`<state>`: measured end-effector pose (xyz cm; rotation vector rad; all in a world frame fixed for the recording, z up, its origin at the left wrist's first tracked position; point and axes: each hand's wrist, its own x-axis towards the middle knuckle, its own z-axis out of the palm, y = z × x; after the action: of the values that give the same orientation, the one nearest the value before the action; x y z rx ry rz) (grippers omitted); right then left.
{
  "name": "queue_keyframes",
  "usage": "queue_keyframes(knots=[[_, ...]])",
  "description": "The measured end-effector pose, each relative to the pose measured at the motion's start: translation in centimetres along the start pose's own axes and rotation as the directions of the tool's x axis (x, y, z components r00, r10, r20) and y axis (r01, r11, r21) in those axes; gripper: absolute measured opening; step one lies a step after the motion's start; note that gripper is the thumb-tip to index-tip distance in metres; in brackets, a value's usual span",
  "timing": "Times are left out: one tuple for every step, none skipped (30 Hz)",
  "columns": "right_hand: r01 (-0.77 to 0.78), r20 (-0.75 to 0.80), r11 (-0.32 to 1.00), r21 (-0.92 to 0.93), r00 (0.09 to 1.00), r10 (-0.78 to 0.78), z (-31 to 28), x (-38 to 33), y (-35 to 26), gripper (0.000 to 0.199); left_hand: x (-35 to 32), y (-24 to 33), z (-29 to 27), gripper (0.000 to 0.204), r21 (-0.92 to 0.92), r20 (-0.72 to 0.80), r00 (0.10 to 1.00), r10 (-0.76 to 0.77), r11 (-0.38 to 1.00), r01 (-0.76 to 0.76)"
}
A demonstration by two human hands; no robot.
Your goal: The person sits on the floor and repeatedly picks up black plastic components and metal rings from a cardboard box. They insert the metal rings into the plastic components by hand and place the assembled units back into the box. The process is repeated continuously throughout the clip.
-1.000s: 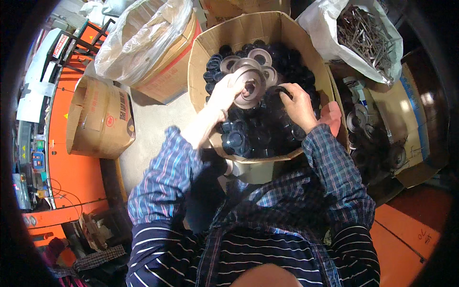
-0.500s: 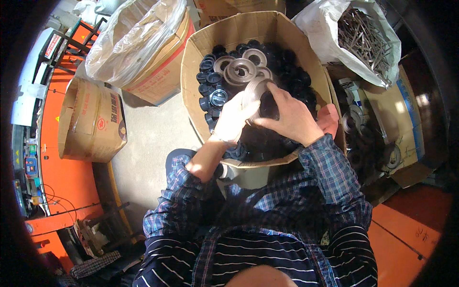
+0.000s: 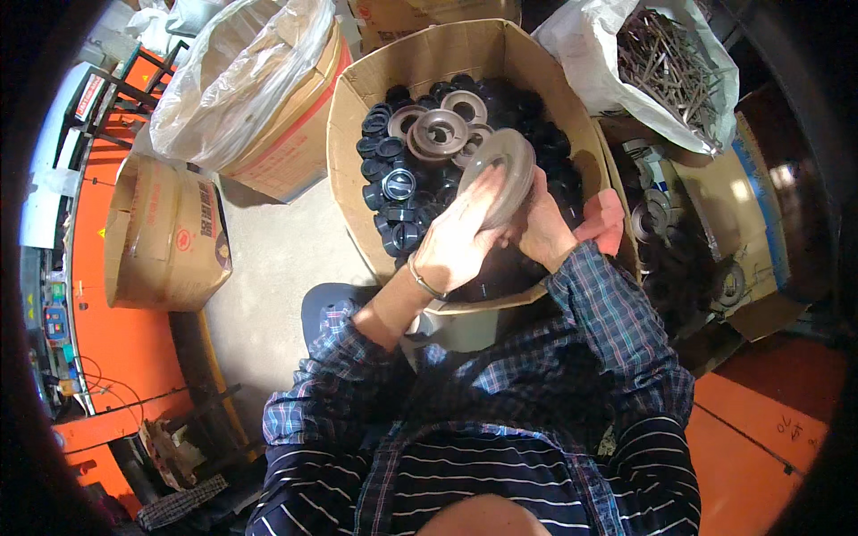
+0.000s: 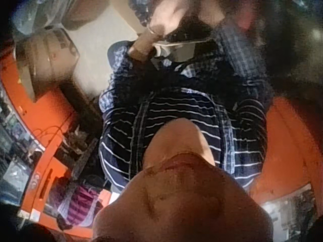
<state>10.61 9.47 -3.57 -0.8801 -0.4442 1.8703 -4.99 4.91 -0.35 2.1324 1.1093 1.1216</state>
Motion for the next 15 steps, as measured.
queue_keyframes(knots=[[-0.064,0.027,0.997,0.053,0.998,0.062,-0.1,0.0,-0.3,0.038,0.1,-0.1,0.0,0.063,-0.024,0.037,0.997,-0.064,0.998,0.065],[-0.129,0.036,0.987,0.098,0.991,0.126,-0.1,0.0,-0.3,0.038,0.1,-0.3,-0.2,0.062,-0.059,0.044,0.983,-0.176,0.982,0.179],[0.091,0.034,0.953,-0.289,0.996,-0.085,-0.2,0.1,-0.5,0.039,0.2,-0.6,-0.2,0.061,-0.088,0.094,0.947,-0.308,0.945,0.316],[0.275,0.091,0.727,-0.630,0.955,-0.283,-0.2,0.1,-0.4,0.040,0.2,-0.8,-0.3,0.056,-0.185,0.086,0.885,-0.458,0.865,0.466],[0.415,0.231,0.346,-0.841,0.855,-0.465,-0.1,0.2,-0.3,0.041,0.4,-1.2,-0.3,0.052,-0.202,-0.011,0.926,-0.377,0.908,0.367],[0.518,0.376,0.108,-0.849,0.735,-0.565,-0.2,0.1,-0.1,0.043,0.1,-1.2,-0.3,0.052,-0.317,-0.003,0.888,-0.459,0.843,0.435],[0.512,0.363,0.121,-0.850,0.737,-0.571,-0.1,0.2,0.1,0.041,0.2,-1.4,-0.2,0.051,-0.420,0.046,0.852,-0.522,0.763,0.491],[0.509,0.349,0.134,-0.850,0.736,-0.580,-0.1,0.2,0.2,0.039,0.0,-1.3,0.0,0.050,-0.438,0.043,0.832,-0.553,0.738,0.513],[0.499,0.325,0.149,-0.854,0.734,-0.597,0.1,0.2,0.6,0.038,0.0,-1.3,0.1,0.051,-0.319,0.004,0.890,-0.456,0.843,0.433],[0.184,0.053,0.733,-0.655,0.979,-0.199,0.0,0.2,0.3,0.042,-0.1,-1.1,0.3,0.053,-0.197,0.029,0.934,-0.357,0.914,0.355],[0.008,-0.110,0.998,-0.065,0.994,-0.015,0.2,0.3,0.5,0.052,-0.3,-0.8,0.4,0.055,-0.077,0.062,0.959,-0.278,0.956,0.282],[-0.100,-0.064,0.992,-0.076,0.993,0.095,-0.1,0.3,-0.1,0.055,-0.1,-0.8,0.5,0.059,0.132,0.039,0.999,0.025,0.991,-0.030],[-0.240,-0.031,0.966,-0.097,0.971,0.238,-0.3,0.1,-0.6,0.058,-0.3,-0.6,0.5,0.059,0.024,0.016,0.995,-0.097,0.995,0.097],[-0.173,0.037,0.915,-0.365,0.979,0.200,-0.4,0.3,-1.2,0.058,0.0,-0.8,0.4,0.059,-0.081,-0.002,0.971,-0.238,0.968,0.237],[-0.129,0.027,0.779,-0.613,0.982,0.184,-0.6,0.5,-2.2,0.059,-0.1,-0.6,0.3,0.059,-0.163,0.057,0.917,-0.394,0.903,0.398]])
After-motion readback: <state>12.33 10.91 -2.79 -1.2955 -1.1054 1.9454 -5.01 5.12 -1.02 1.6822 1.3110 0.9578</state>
